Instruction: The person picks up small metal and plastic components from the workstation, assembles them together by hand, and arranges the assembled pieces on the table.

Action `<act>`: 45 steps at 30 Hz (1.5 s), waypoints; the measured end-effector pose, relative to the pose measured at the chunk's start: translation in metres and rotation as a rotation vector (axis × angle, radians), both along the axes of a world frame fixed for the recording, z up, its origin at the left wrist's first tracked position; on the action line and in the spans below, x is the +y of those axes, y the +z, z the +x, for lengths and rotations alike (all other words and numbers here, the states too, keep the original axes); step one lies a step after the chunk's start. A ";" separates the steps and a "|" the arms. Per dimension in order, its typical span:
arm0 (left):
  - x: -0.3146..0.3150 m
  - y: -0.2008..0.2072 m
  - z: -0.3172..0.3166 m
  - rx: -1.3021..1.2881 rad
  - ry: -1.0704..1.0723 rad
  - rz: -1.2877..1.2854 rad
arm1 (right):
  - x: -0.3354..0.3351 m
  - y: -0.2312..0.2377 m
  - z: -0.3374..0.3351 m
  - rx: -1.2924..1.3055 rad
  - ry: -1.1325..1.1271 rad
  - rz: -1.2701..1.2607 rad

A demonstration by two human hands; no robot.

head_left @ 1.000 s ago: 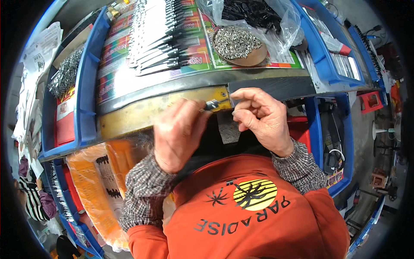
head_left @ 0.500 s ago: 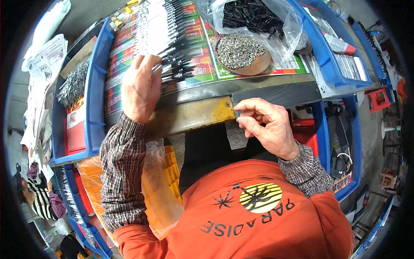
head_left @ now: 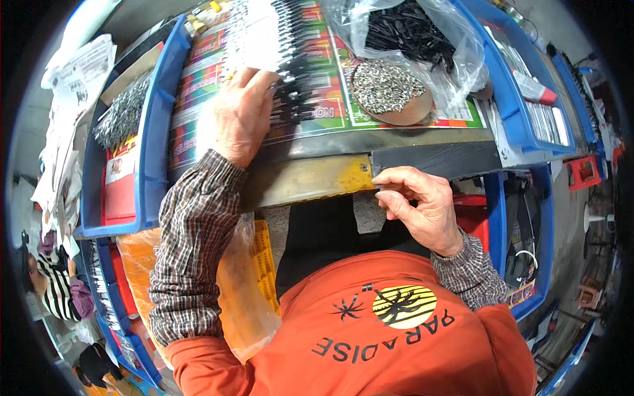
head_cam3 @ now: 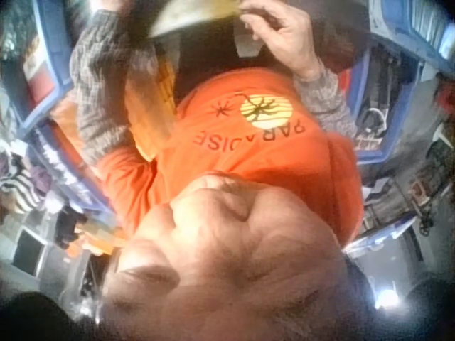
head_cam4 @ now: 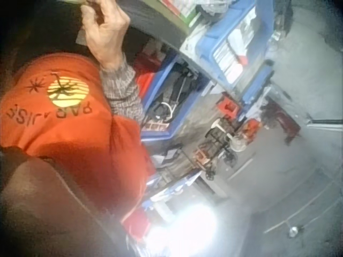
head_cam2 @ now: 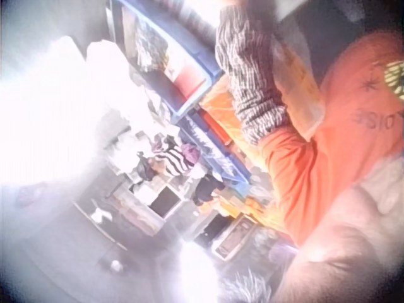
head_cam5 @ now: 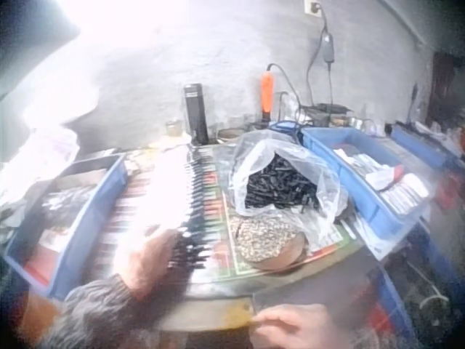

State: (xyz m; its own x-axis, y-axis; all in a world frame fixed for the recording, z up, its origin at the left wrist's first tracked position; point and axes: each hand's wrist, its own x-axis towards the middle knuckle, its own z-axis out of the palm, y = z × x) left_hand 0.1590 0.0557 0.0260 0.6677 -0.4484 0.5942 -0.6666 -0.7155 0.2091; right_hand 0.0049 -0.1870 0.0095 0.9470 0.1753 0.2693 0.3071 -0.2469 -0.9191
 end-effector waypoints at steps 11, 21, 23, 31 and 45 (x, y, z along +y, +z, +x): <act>0.029 0.015 -0.035 -0.063 0.031 0.028 | 0.004 0.007 -0.006 0.130 -0.085 0.012; 0.163 0.053 -0.027 -0.147 0.460 0.269 | 0.007 0.007 -0.006 0.127 -0.097 -0.072; 0.188 0.047 -0.014 0.012 0.469 0.299 | 0.007 0.008 -0.005 0.154 -0.105 -0.057; 0.212 0.011 0.018 0.226 0.458 0.430 | 0.010 0.009 -0.005 0.189 -0.139 -0.113; 0.228 0.000 0.026 0.076 0.475 0.243 | 0.006 0.006 -0.013 0.161 -0.105 -0.092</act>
